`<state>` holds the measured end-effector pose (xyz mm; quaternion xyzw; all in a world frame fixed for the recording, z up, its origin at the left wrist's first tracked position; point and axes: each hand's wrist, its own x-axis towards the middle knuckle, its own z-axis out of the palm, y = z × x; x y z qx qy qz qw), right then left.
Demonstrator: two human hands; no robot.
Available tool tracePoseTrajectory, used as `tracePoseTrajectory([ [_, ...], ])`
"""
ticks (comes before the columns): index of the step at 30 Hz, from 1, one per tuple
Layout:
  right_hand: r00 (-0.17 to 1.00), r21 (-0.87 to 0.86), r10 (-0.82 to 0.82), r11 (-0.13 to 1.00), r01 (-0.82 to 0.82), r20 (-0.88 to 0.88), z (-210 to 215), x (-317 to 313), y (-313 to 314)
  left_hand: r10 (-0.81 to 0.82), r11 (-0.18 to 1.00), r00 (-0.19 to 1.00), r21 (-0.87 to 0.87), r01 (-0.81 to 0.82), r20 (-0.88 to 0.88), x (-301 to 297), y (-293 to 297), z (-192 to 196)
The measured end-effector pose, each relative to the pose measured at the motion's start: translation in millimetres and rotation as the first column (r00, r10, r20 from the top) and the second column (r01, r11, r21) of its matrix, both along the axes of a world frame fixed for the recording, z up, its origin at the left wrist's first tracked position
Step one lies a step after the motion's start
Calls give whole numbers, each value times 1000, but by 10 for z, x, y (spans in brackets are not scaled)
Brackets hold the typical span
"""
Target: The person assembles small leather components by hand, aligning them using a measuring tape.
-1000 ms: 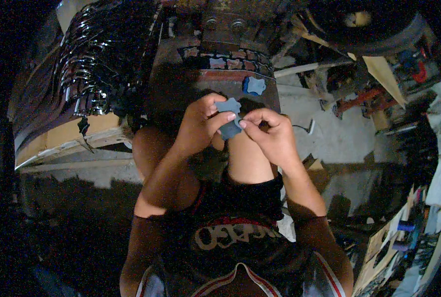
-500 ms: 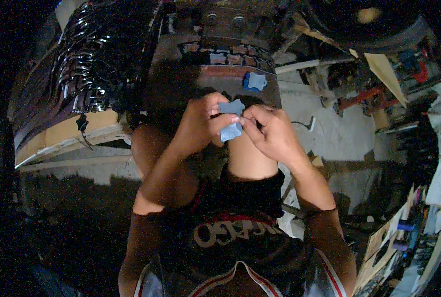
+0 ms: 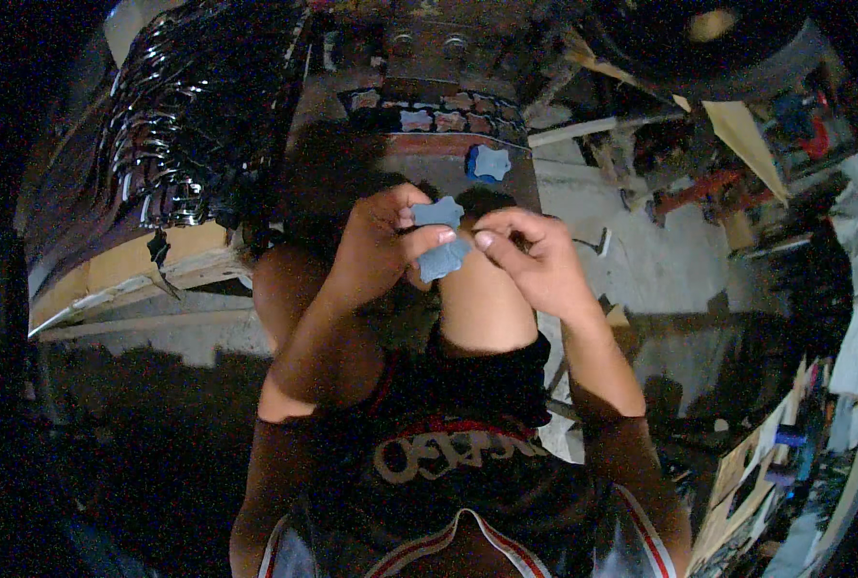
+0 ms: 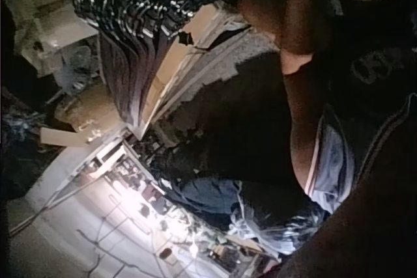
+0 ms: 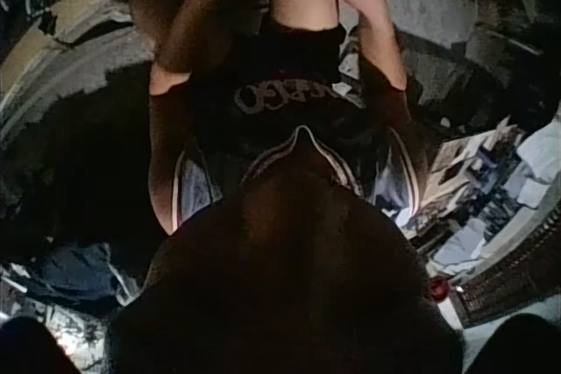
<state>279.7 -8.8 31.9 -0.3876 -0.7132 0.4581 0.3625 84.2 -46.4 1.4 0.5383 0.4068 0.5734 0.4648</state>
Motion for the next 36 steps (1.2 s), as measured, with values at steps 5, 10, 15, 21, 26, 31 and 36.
tracePoseTrajectory([
  [5, 905, 146, 262, 935, -324, 336, 208, -48, 60, -22, 1000, 998, 15, 23, -61, -17, 17, -83],
  [10, 726, 232, 261, 833, -503, 637, 386, -112, 55, -84, 996, 983, -13, 83, -160, -19, 13, -30],
  [15, 666, 526, -32, 643, -557, 745, 255, -176, -5, 78, 989, 924, 146, -24, -374, -13, 19, -29],
  [21, 716, 619, -161, 650, -441, 680, 174, -203, -61, 199, 962, 886, 257, -95, -419, 57, 12, 25],
  [26, 734, 726, -429, 677, -124, 526, -3, 176, 379, 148, 975, 936, 203, -85, -319, -37, -7, -7],
  [31, 955, 175, -71, 984, 20, 287, 4, 196, 32, 5, 997, 987, -79, -18, -159, -107, -19, 60],
  [36, 954, 79, 223, 967, -243, 201, 150, 21, -39, -61, 998, 994, -28, 59, -92, -30, -8, -11],
])
